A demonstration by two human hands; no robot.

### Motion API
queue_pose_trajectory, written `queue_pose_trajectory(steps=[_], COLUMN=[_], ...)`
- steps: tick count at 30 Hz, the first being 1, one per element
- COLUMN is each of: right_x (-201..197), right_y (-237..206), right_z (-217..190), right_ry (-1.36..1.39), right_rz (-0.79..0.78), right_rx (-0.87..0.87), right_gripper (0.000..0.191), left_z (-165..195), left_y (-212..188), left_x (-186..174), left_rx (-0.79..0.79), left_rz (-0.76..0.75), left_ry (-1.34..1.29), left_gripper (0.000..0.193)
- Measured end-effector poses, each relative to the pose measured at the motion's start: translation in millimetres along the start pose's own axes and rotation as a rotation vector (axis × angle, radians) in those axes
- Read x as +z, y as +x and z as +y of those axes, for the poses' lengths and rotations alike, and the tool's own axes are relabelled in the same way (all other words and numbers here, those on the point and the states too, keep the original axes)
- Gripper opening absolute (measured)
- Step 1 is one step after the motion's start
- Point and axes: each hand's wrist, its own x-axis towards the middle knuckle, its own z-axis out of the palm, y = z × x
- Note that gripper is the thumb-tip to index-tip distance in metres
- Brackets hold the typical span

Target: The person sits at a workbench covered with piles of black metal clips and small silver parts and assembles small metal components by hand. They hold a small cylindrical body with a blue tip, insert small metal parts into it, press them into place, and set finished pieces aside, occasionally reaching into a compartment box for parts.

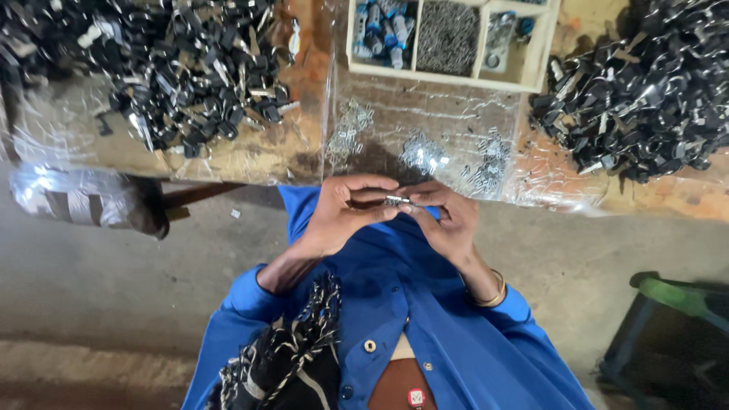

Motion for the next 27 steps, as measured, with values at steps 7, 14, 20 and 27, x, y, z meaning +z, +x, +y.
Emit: queue_pose_trajectory(steps=[7,14,20,27], right_x=[-3,-4,-1,0], right_y=[-9,-16,-16,-14], right_z=[7,10,11,11], right_ry=[0.081,0.221,0.204,0.208], right_rz=[0.037,0.072,0.207,0.179], right_rx=[-0.006,0.030,0.091,0.069], right_gripper=[0.019,0.022,0.019,0.020], left_z=[7,18,32,33], left_y=[3,4,5,7], left_x=[9,19,19,16], left_rx=[-0.031,-0.036,0.007,-0.028], left_rz=[-0.009,-0.007,-0.114,-0.095], left_ry=[-0.051,-0.004,0.030,-0.008], left_gripper=[0.035,0.041,0.058,0.054])
